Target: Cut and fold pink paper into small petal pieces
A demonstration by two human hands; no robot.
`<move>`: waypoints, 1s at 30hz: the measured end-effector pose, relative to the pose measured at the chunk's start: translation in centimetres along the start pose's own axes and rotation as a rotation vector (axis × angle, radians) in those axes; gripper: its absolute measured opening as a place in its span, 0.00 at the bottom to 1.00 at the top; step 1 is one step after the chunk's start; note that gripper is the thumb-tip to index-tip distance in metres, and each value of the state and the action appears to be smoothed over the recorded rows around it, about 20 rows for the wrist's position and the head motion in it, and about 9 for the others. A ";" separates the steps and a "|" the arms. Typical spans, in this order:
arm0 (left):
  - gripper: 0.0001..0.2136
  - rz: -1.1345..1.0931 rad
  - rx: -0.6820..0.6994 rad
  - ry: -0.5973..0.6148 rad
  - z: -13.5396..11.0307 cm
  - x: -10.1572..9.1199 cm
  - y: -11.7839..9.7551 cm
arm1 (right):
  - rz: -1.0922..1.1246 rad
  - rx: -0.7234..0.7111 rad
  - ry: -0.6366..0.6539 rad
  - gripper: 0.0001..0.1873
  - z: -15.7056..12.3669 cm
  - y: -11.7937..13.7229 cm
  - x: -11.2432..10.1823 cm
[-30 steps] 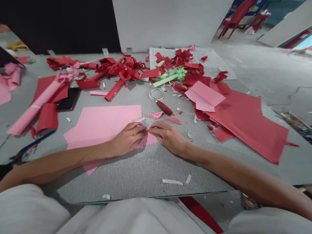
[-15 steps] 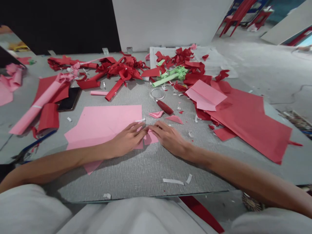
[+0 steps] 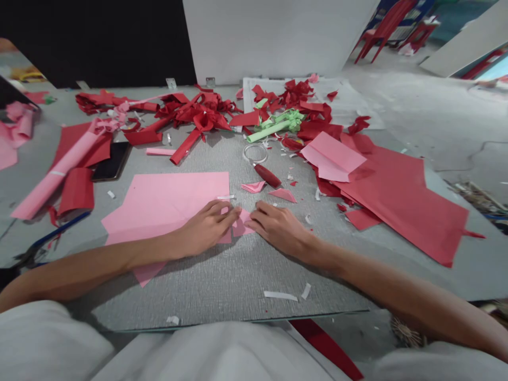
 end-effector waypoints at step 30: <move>0.15 -0.029 0.025 -0.137 -0.6 -0.3 -0.3 | 0.040 -0.144 -0.146 0.21 0.4 -1.1 1.6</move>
Point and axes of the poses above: each hand's wrist, its own z-axis towards the middle knuckle, its own x-axis out of the palm, y = z × x, the point moved 1 cm from there along z, towards the middle knuckle
